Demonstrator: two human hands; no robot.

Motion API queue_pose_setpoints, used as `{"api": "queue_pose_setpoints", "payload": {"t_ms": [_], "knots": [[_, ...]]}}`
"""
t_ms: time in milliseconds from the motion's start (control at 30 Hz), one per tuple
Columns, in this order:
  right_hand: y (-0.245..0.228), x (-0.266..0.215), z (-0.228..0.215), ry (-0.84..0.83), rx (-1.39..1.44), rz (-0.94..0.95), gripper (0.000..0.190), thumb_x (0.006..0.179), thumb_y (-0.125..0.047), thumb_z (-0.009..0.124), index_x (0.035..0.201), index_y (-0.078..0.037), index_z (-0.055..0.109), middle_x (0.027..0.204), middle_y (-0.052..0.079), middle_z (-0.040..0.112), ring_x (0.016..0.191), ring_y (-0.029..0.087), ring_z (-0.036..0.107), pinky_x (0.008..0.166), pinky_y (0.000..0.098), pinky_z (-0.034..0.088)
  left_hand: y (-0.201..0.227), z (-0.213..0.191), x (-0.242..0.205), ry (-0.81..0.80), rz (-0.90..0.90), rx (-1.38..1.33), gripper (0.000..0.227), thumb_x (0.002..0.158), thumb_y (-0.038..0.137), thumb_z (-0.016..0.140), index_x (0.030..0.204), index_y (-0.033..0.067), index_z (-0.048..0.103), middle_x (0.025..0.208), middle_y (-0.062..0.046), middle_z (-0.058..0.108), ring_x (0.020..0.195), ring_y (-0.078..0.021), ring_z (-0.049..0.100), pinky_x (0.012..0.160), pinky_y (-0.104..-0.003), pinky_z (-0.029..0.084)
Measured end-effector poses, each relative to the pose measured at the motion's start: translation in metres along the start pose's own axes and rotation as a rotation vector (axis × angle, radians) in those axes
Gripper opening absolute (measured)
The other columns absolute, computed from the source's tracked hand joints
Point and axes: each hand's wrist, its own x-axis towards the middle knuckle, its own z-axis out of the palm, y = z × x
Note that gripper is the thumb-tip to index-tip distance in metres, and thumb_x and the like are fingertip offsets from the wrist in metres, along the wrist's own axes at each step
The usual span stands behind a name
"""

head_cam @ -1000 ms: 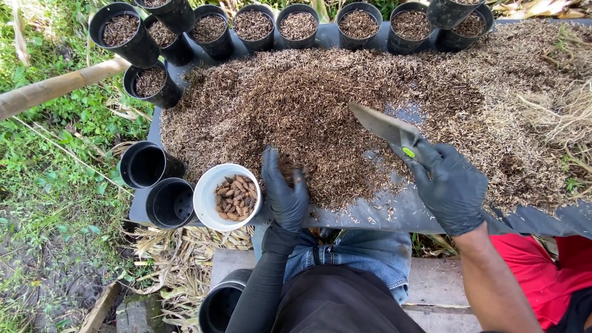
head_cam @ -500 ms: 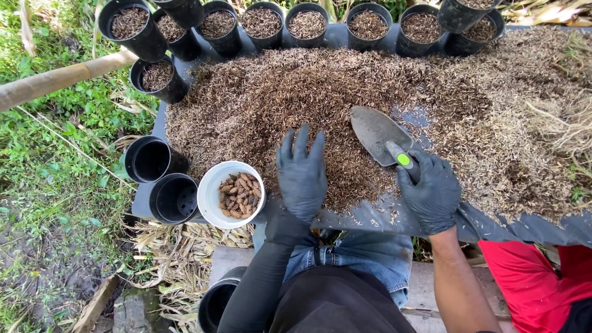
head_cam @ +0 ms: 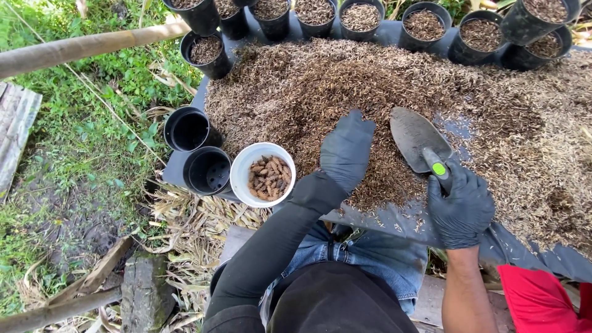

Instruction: The person fills small black plastic pots with a soil mixture from a pile on a table using a trowel and their gloved hands, then places small pieces of organic matter into the filled pots.

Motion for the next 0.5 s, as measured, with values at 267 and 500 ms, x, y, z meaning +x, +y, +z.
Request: {"api": "queue_pose_setpoints", "payload": {"t_ms": [267,500], "knots": [[0.003,-0.005,0.008,0.040,0.000,-0.017,0.045,0.105,-0.056,0.063,0.131,-0.021,0.071,0.104,0.002,0.072,0.092,0.022,0.067,0.064,0.0334,0.050,-0.005,0.010,-0.016,-0.020,0.061,-0.148,0.020,0.091,-0.004,0.057,0.103,0.0099,0.067,0.079,-0.005,0.068,0.064,-0.0267,0.070,0.047,-0.038,0.054],[0.001,-0.004,0.003,0.033,-0.032,-0.026,0.046,0.107,-0.055,0.063,0.133,-0.019,0.072,0.106,0.002,0.074,0.092,0.022,0.068,0.065,0.0325,0.051,-0.012,0.009,-0.032,0.098,0.002,-0.176,0.051,0.106,0.051,0.044,0.078,0.0163,0.070,0.048,0.003,0.041,0.036,-0.0149,0.038,0.032,-0.034,0.033]]}}
